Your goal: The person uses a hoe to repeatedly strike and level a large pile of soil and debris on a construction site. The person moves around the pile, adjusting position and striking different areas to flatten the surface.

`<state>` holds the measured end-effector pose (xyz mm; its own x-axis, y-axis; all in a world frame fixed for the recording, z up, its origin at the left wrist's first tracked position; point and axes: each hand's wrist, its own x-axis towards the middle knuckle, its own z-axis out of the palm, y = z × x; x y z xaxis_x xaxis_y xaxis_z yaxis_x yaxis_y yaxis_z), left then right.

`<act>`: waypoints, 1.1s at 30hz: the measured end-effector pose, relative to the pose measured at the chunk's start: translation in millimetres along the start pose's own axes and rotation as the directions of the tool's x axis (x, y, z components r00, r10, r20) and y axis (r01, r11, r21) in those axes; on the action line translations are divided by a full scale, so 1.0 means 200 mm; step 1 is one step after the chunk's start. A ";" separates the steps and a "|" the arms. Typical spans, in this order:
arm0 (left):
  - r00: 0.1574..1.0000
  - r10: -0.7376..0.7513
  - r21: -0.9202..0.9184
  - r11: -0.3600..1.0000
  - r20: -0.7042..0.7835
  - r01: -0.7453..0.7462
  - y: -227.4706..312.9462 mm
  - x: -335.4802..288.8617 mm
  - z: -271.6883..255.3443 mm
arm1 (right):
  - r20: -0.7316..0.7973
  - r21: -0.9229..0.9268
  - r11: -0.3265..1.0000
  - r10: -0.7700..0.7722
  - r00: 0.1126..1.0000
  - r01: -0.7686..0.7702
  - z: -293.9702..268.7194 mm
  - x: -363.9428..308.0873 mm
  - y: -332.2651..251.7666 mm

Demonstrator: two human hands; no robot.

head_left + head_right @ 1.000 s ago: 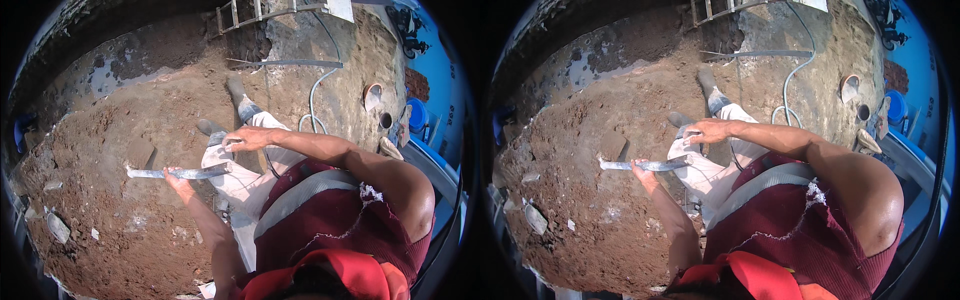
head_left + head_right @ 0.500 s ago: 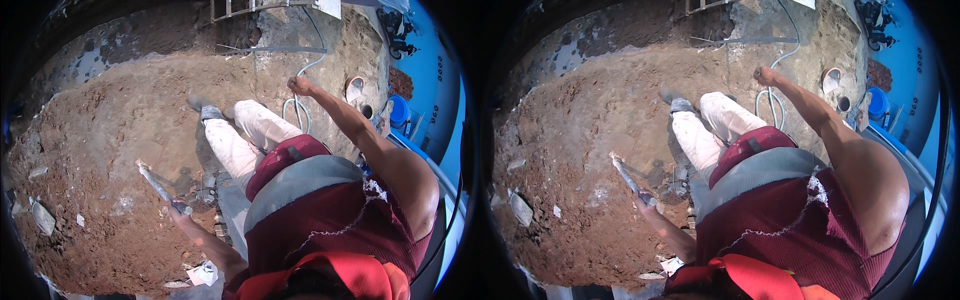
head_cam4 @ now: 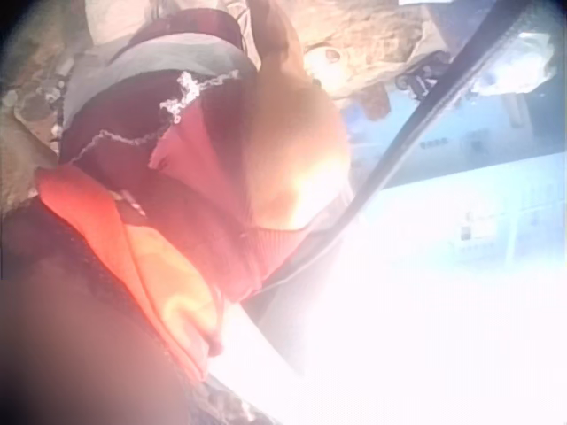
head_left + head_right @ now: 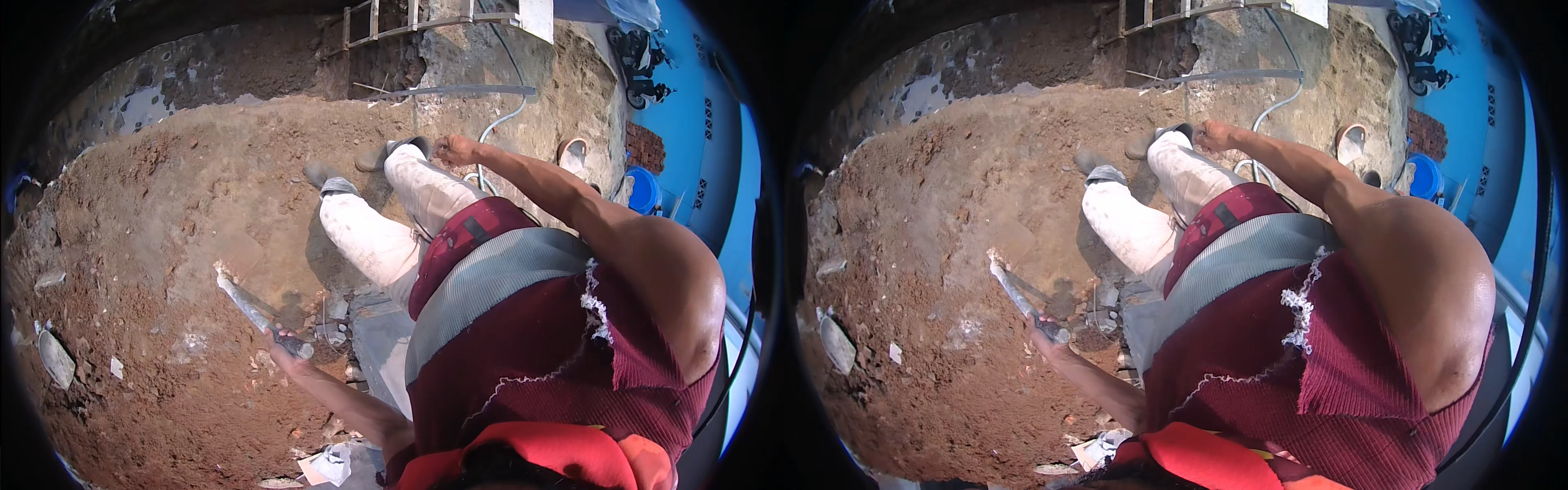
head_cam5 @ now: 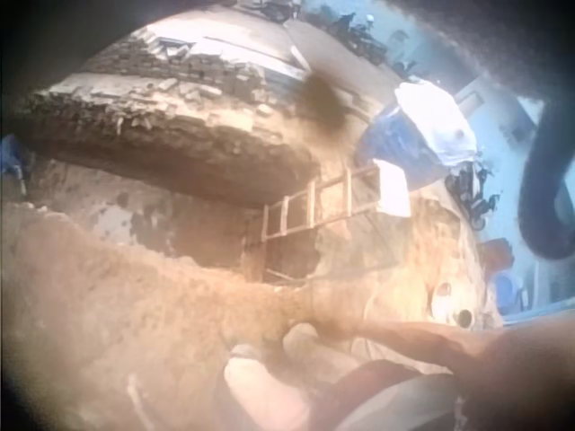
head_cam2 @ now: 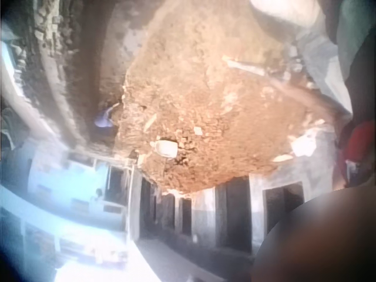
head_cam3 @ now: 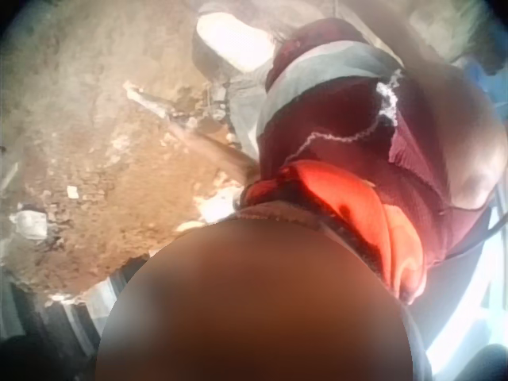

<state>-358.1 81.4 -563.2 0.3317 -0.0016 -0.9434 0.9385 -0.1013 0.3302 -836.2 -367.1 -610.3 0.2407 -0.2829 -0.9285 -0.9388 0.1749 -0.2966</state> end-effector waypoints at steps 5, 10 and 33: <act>0.999 0.016 -0.134 0.991 0.046 -0.009 -0.03 -0.01 0.00 | -0.047 0.066 0.998 0.017 0.999 -0.014 -0.02 0.17 0.01; 0.996 0.054 0.008 0.999 -0.074 -0.054 -0.08 0.02 0.02 | -0.233 -0.058 0.996 0.045 0.971 -0.060 0.03 0.30 0.09; 0.956 0.293 0.740 0.637 0.025 -0.215 -0.12 -0.27 -0.17 | -0.109 -0.289 0.926 -0.284 0.953 0.243 -0.35 0.36 -0.34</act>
<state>-395.9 118.6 -518.5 0.5897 -0.0563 -0.8057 0.4553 -0.8008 0.3891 -772.3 -464.6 -641.9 0.4690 -0.4218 -0.7760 -0.8821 -0.1791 -0.4358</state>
